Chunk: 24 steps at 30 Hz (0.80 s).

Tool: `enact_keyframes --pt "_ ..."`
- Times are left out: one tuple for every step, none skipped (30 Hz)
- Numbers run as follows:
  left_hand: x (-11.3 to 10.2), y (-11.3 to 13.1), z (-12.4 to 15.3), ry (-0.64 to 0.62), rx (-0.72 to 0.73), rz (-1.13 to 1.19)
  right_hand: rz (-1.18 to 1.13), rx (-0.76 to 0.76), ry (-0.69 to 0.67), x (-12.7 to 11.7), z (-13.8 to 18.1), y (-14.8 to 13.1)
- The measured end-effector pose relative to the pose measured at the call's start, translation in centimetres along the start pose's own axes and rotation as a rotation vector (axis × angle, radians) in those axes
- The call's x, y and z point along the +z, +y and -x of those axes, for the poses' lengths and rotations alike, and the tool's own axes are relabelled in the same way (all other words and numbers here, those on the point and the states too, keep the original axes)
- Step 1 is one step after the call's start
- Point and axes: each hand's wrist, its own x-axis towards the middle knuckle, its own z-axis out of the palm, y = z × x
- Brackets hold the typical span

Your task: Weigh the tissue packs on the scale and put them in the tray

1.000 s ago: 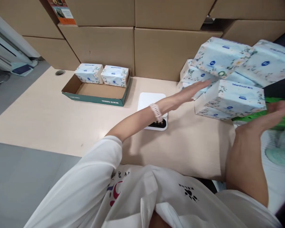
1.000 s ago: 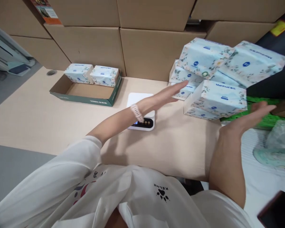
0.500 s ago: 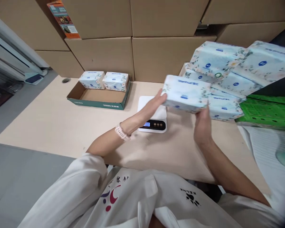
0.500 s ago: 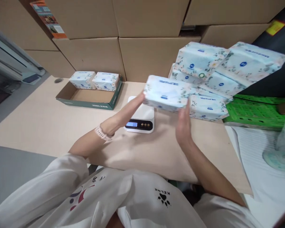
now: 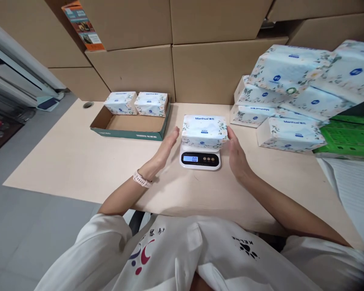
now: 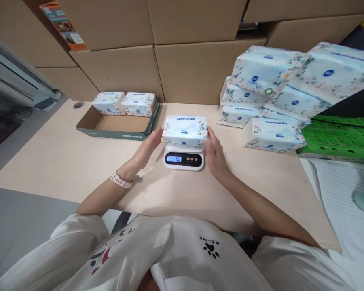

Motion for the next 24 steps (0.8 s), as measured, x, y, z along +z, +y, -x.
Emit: enact_keyframes --pt "-0.5 -0.5 -0.1 0.080 -0.032 0.107 0.002 -0.027 0.049 -0.1 -0.1 0.3" --pt "-1.0 -1.0 -0.1 0.165 -0.063 0.224 -0.008 -0.048 0.111 -0.3 -0.2 0.7" --pt "-1.4 -1.6 -0.2 0.243 -0.088 0.327 -0.028 -0.057 0.176 -0.3 -0.5 1.2" --pt "-1.6 -2.2 -0.2 0.305 -0.105 0.390 -0.057 -0.047 0.237 -0.4 -0.8 1.8" --pt "-1.8 -2.8 -0.2 0.350 -0.114 0.432 -0.094 -0.018 0.289 -0.4 -1.1 2.5" --pt "-1.8 -3.3 -0.2 0.374 -0.114 0.456 -0.131 0.020 0.329 -0.3 -1.5 3.1" --pt "-1.9 -3.9 -0.1 0.381 -0.107 0.468 -0.162 0.057 0.356 -0.3 -1.8 3.8" --pt "-1.9 -4.3 0.0 0.376 -0.093 0.473 -0.183 0.084 0.371 -0.4 -2.1 4.3" --pt "-1.9 -4.7 0.0 0.363 -0.075 0.471 -0.194 0.099 0.378 -0.4 -2.3 4.7" --pt "-1.9 -5.1 0.1 0.346 -0.058 0.465 -0.195 0.101 0.374 -0.4 -2.4 5.0" --pt "-1.9 -5.3 0.2 0.328 -0.042 0.458 -0.185 0.096 0.362 -0.5 -2.4 5.1" --pt "-2.0 -5.5 0.2 0.318 -0.030 0.450 -0.170 0.092 0.347 -0.5 -2.4 5.2" --pt "-2.1 -5.7 0.1 0.311 -0.022 0.442 -0.151 0.090 0.332 -0.6 -2.3 5.3" --pt "-2.2 -5.8 0.1 0.307 -0.018 0.436 -0.131 0.086 0.322 -0.6 -2.2 5.3" --pt "-2.4 -5.9 0.0 0.306 -0.016 0.433 -0.110 0.081 0.315 -0.7 -2.2 5.3" --pt "-2.5 -5.9 0.0 0.305 -0.017 0.431 -0.091 0.076 0.310 -0.7 -2.1 5.3" --pt "-2.5 -6.0 -0.1 0.303 -0.018 0.428 -0.077 0.071 0.308 -0.7 -2.1 5.3" --pt "-2.6 -6.0 -0.1 0.299 -0.019 0.424 -0.066 0.067 0.306 -0.7 -2.0 5.4" --pt "-2.6 -6.0 -0.1 0.295 -0.020 0.418 -0.060 0.066 0.306 -0.7 -2.1 5.5" --pt "-2.6 -6.0 -0.1 0.293 -0.018 0.413 -0.055 0.065 0.305 -0.8 -2.1 5.6" --pt "-2.6 -6.0 0.0 0.294 -0.014 0.408 -0.050 0.064 0.304 -0.8 -2.1 5.6" --pt "-2.6 -5.9 0.0 0.296 -0.011 0.405 -0.045 0.064 0.304 -0.8 -2.1 5.7" --pt "-2.5 -5.9 0.0 0.297 -0.009 0.402 -0.041 0.064 0.302 -0.8 -2.1 5.7" --pt "-2.5 -5.8 0.1 0.297 -0.008 0.399 -0.038 0.063 0.299 -0.8 -2.1 5.8"
